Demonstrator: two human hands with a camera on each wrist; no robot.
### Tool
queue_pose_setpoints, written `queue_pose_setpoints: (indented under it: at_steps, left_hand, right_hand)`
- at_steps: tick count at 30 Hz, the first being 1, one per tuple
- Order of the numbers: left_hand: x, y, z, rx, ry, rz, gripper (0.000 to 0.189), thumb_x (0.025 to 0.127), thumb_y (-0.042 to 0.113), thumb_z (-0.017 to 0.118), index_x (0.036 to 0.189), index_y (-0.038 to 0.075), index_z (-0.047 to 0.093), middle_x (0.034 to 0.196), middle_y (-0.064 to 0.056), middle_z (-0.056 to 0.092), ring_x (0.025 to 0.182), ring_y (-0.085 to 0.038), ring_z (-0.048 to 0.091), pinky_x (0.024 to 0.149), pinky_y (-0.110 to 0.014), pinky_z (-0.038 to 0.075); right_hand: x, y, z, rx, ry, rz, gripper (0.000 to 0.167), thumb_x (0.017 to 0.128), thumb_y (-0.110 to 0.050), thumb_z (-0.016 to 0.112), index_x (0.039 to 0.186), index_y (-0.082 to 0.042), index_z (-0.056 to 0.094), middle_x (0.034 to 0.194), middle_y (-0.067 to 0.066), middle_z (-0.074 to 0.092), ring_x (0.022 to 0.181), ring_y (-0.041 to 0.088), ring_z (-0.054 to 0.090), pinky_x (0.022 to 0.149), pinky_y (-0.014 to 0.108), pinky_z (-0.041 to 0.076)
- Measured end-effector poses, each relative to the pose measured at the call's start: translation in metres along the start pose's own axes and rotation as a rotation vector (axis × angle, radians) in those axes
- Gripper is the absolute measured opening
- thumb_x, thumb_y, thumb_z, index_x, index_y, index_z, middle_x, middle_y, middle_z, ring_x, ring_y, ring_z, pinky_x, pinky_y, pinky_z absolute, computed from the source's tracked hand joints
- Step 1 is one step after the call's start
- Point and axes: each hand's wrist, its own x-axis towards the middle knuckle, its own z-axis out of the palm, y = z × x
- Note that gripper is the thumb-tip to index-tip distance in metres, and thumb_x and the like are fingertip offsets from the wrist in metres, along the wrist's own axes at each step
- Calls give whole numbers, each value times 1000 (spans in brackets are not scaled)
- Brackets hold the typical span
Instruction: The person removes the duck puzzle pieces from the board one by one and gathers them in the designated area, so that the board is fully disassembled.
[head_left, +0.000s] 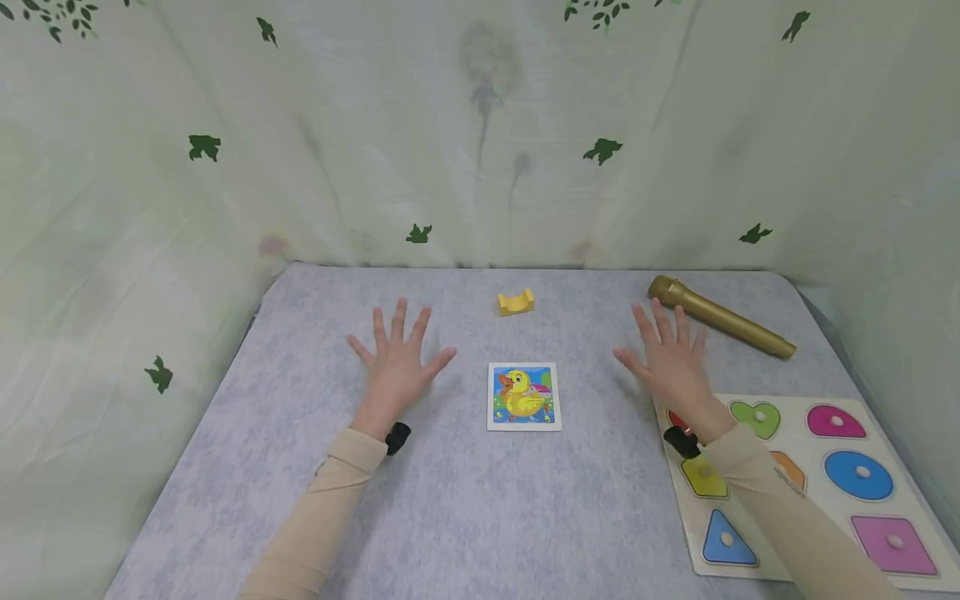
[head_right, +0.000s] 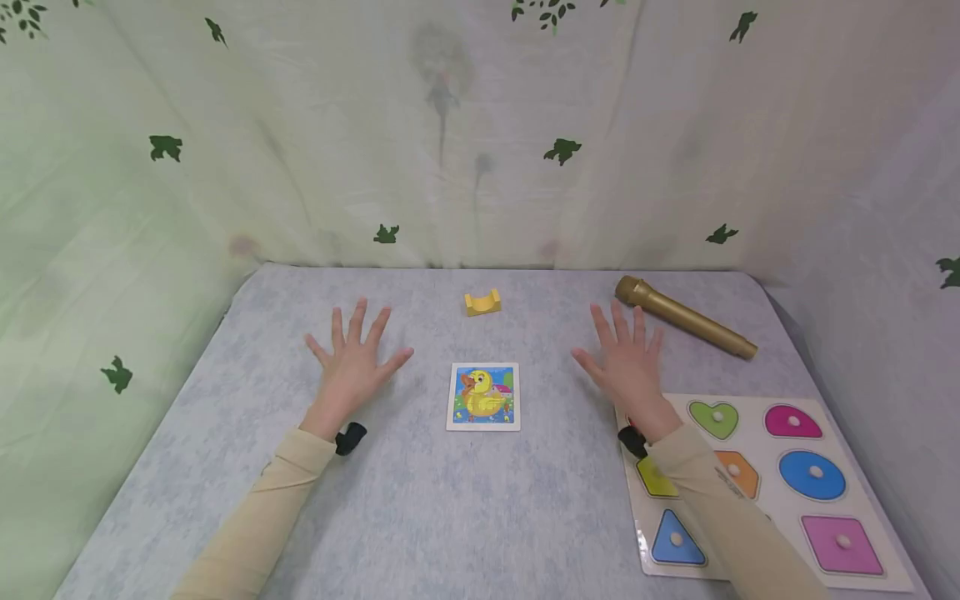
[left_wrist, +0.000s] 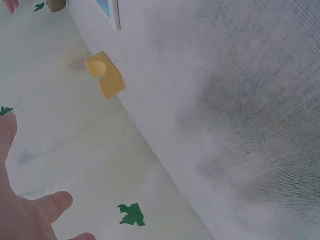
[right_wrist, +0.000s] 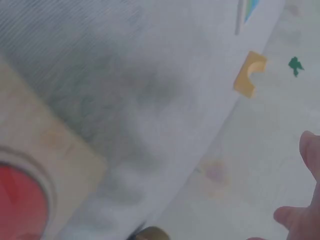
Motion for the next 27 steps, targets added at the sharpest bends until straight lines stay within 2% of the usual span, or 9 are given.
queue_pose_setpoints:
  at_steps: [6, 12, 16, 19, 23, 27]
  left_hand:
    - [-5, 13, -5, -10, -32, 59, 79, 91, 63, 47, 154, 23, 21, 160, -9, 0, 141, -42, -11, 97, -73, -10]
    - [-15, 26, -1, -40, -93, 191, 74, 93, 56, 50, 154, 24, 22, 160, -7, 4, 143, -39, -3, 103, -69, 0]
    - [-26, 31, 9, -108, -123, 333, 69, 95, 46, 56, 152, 18, 29, 157, -10, 17, 141, -35, 15, 105, -66, 13]
    - [-34, 33, 19, -168, -176, 422, 63, 96, 38, 58, 149, 13, 36, 153, -12, 28, 138, -31, 28, 105, -62, 21]
    - [-41, 37, 30, -257, -263, 463, 55, 96, 32, 60, 143, 8, 45, 146, -13, 38, 133, -30, 37, 105, -56, 26]
    - [-46, 41, 40, -276, -311, 475, 52, 96, 30, 59, 140, 5, 48, 143, -13, 42, 132, -30, 38, 105, -52, 28]
  right_hand:
    - [14, -25, 3, 55, -25, -125, 74, 95, -39, 58, 152, -8, 23, 153, 23, 21, 139, 47, 12, 106, 65, 8]
    - [23, -55, 11, 229, -46, -283, 70, 92, -27, 66, 148, -4, 31, 148, 19, 35, 134, 38, 31, 108, 53, 23]
    - [29, -73, 21, 378, -138, -304, 65, 92, -20, 66, 147, -5, 35, 146, 16, 40, 131, 35, 36, 106, 51, 29]
    - [34, -82, 32, 463, -212, -311, 60, 92, -13, 66, 144, -4, 39, 142, 15, 44, 125, 34, 44, 101, 50, 36]
    - [41, -90, 48, 555, -291, -337, 53, 89, -2, 66, 138, -1, 45, 132, 17, 53, 112, 33, 54, 91, 45, 46]
    - [47, -97, 61, 577, -357, -348, 47, 88, 1, 66, 132, 1, 50, 121, 16, 59, 104, 28, 58, 85, 38, 50]
